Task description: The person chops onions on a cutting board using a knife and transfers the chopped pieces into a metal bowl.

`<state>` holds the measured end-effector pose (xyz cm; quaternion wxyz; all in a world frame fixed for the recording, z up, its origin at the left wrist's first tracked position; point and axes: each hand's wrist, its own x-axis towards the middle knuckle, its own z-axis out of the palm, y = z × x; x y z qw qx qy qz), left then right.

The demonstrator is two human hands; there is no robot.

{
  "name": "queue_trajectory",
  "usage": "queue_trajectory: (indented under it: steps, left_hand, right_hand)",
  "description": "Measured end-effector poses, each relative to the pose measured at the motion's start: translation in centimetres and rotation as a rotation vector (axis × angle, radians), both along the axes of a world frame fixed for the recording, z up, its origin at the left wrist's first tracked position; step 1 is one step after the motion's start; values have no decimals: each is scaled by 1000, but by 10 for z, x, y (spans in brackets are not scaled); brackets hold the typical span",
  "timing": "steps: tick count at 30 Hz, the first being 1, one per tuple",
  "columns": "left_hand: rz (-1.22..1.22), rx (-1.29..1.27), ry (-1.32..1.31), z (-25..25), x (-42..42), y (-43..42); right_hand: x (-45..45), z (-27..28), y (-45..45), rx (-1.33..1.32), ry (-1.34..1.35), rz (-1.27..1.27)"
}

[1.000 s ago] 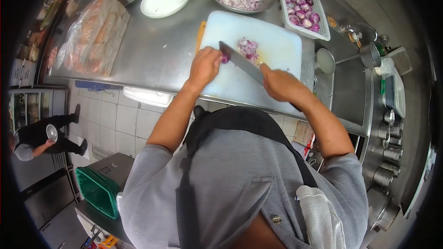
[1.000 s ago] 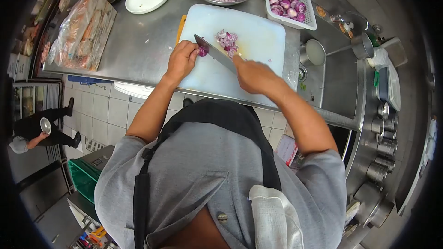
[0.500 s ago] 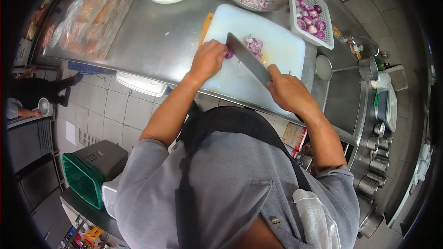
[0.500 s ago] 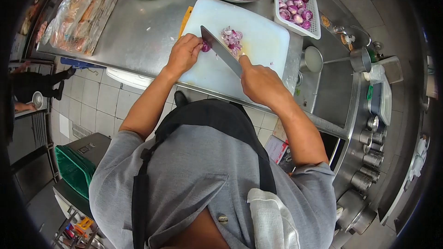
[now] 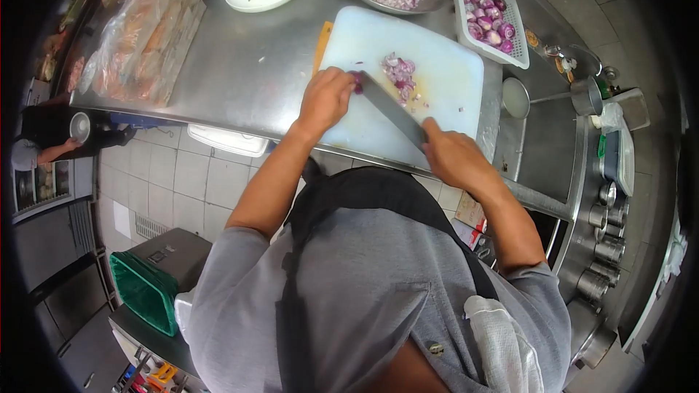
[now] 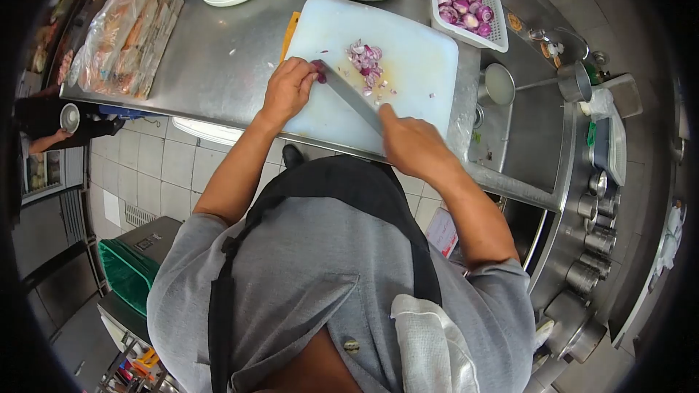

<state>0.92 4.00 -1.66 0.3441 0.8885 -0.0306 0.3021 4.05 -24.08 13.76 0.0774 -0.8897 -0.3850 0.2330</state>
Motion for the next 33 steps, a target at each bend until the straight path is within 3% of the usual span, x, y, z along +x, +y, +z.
queue_trajectory:
  steps: [4,7,8,11,18,23,27,33]
  left_hand:
    - [9,28,-66,8,0,-3]
    - [-109,133,17,14,8,1]
    - [-113,117,88,17,9,-1]
    - [-114,65,248,28,12,-6]
    - [-129,99,329,36,16,-13]
    - [-81,50,333,33,17,-18]
    - [-52,18,267,29,12,-20]
    - [-43,-46,220,19,12,-20]
  right_hand:
    - [-2,22,-10,42,13,-170]
    - [7,-16,-8,114,15,-208]
    - [10,-43,-10,107,23,-200]
    - [13,-59,-11,110,36,-200]
    - [12,14,1,101,-51,-95]
    - [14,-42,5,82,-7,-127]
    - [14,-4,3,127,4,-109]
    - [18,-50,9,77,35,-131]
